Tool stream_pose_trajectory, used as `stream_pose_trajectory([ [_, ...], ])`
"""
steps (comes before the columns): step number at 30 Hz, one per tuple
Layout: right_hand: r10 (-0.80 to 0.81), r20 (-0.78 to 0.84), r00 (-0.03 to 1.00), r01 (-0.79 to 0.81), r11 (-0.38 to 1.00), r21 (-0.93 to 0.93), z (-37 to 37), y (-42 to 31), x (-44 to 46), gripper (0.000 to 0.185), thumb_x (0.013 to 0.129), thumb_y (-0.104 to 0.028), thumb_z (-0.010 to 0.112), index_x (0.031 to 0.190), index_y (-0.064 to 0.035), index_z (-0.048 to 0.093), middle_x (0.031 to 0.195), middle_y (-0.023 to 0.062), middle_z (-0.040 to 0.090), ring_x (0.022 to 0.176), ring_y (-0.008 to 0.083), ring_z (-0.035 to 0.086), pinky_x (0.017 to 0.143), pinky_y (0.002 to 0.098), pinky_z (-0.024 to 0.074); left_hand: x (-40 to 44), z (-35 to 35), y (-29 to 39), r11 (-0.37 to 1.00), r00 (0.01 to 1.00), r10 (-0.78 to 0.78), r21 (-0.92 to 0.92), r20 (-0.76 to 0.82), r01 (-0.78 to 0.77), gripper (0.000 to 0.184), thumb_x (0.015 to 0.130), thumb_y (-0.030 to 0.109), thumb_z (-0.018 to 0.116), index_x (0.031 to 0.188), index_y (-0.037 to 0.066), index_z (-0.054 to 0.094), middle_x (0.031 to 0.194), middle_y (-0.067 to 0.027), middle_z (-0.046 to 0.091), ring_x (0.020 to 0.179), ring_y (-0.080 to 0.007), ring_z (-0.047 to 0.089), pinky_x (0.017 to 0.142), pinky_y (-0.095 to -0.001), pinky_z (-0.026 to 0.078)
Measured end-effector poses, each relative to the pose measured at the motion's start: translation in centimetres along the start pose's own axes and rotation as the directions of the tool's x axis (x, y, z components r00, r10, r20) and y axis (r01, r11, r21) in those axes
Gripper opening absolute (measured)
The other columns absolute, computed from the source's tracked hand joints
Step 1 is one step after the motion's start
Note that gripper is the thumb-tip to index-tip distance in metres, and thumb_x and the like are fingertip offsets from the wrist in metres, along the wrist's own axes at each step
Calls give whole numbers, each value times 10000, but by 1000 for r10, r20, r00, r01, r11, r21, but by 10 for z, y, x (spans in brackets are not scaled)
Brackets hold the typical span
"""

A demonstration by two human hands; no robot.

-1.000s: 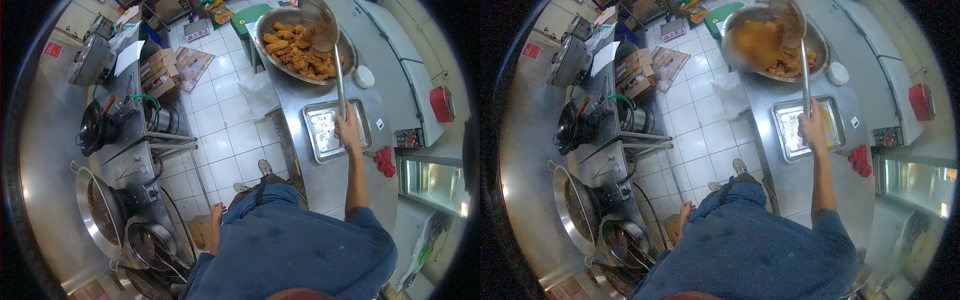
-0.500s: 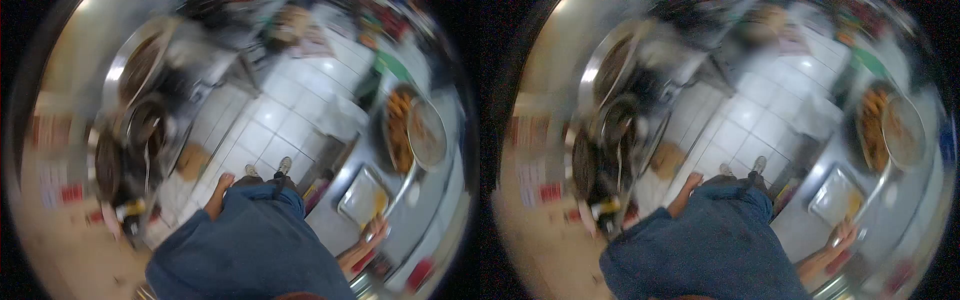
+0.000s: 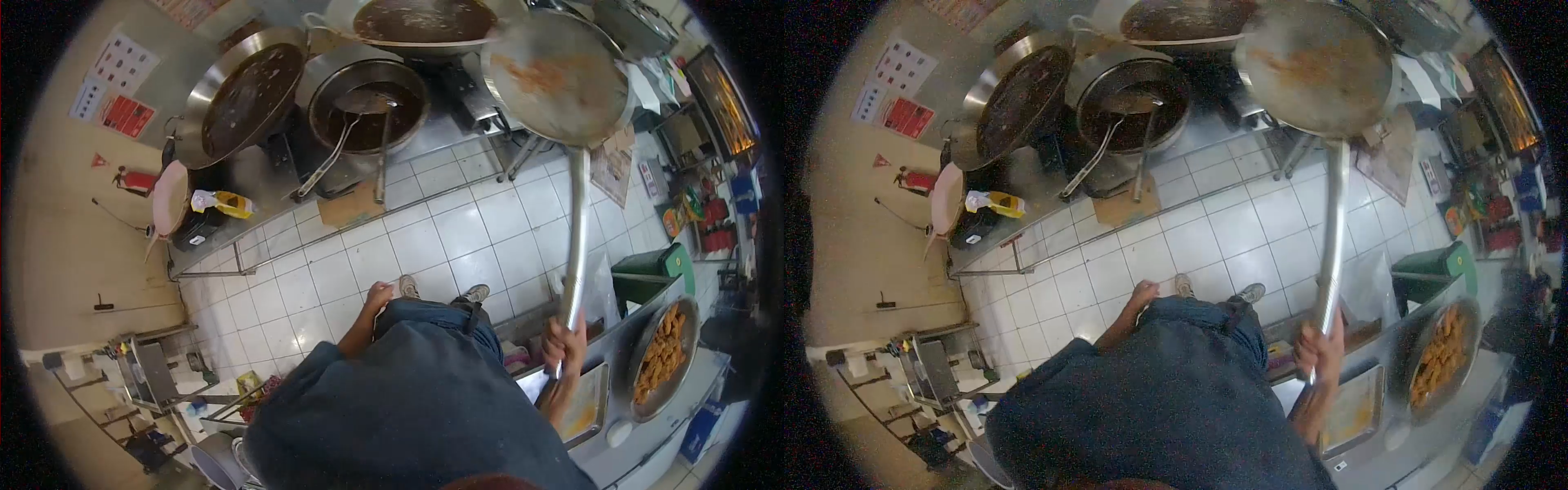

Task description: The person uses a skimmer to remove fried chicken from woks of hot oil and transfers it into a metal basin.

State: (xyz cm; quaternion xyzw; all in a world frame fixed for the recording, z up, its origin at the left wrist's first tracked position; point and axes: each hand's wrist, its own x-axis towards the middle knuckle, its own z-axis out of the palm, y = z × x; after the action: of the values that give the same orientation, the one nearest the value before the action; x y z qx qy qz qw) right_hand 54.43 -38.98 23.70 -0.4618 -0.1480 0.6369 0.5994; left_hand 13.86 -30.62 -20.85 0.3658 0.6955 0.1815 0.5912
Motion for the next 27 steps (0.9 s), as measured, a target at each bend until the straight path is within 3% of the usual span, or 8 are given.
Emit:
stream_pose_trajectory([
  [4,61,48,997,-44,953,-301,95,20,60,710,819,-18,560,1414,-98,182,547,-29,360,356,52,311,301,208,263,-42,-68,-78,960,992,-95,-273,-84,68,273,800,271,599,854,3,593,648,-90,600,533,-157,573,447,-305,452],
  [7,124,196,973,11,818,-575,127,38,105,661,837,-17,532,1410,-98,212,584,-11,408,414,65,368,371,225,322,-75,-96,-124,964,964,-263,18,-38,264,242,823,220,548,765,-9,600,648,-100,601,507,-181,564,449,-315,463],
  [8,65,241,968,121,720,-683,127,51,121,656,839,-18,531,1409,-96,216,599,-3,423,439,73,386,400,231,340,-89,-101,-131,950,969,-243,188,-49,248,248,829,202,528,731,-14,599,647,-103,601,493,-186,558,448,-320,466],
  [10,-33,350,936,325,459,-827,112,72,152,645,842,-20,528,1408,-93,225,628,11,453,490,88,422,457,241,377,-126,-97,-129,897,898,-421,-209,-130,390,266,821,194,513,694,-22,601,644,-110,596,515,-195,567,455,-336,461],
  [14,-69,393,917,398,121,-909,75,79,182,695,793,17,513,1409,-125,224,734,194,590,610,324,581,583,395,450,-145,-85,-163,956,955,-273,75,-120,283,275,810,211,513,799,-47,610,693,-127,603,596,-228,592,525,-368,468],
  [16,-41,359,932,361,58,-931,87,76,186,709,777,19,503,1409,-134,221,798,255,592,696,395,589,636,430,456,-143,-61,-161,874,871,-474,-187,-129,448,303,806,228,515,856,-57,606,744,-139,610,655,-254,602,576,-383,478],
  [19,9,312,950,311,16,-950,113,62,189,721,758,13,498,1407,-128,217,839,298,588,768,443,589,683,454,462,-137,-39,-168,879,889,-425,-311,-170,361,344,800,269,532,908,-49,608,813,-160,617,720,-284,604,643,-393,477],
  [27,-10,359,933,359,35,-933,76,38,195,708,727,18,489,1385,-99,258,910,329,570,791,472,566,698,470,449,-98,-19,-213,956,915,-277,-179,-293,232,459,779,380,584,1000,-20,623,965,-204,620,871,-345,598,772,-411,462],
])
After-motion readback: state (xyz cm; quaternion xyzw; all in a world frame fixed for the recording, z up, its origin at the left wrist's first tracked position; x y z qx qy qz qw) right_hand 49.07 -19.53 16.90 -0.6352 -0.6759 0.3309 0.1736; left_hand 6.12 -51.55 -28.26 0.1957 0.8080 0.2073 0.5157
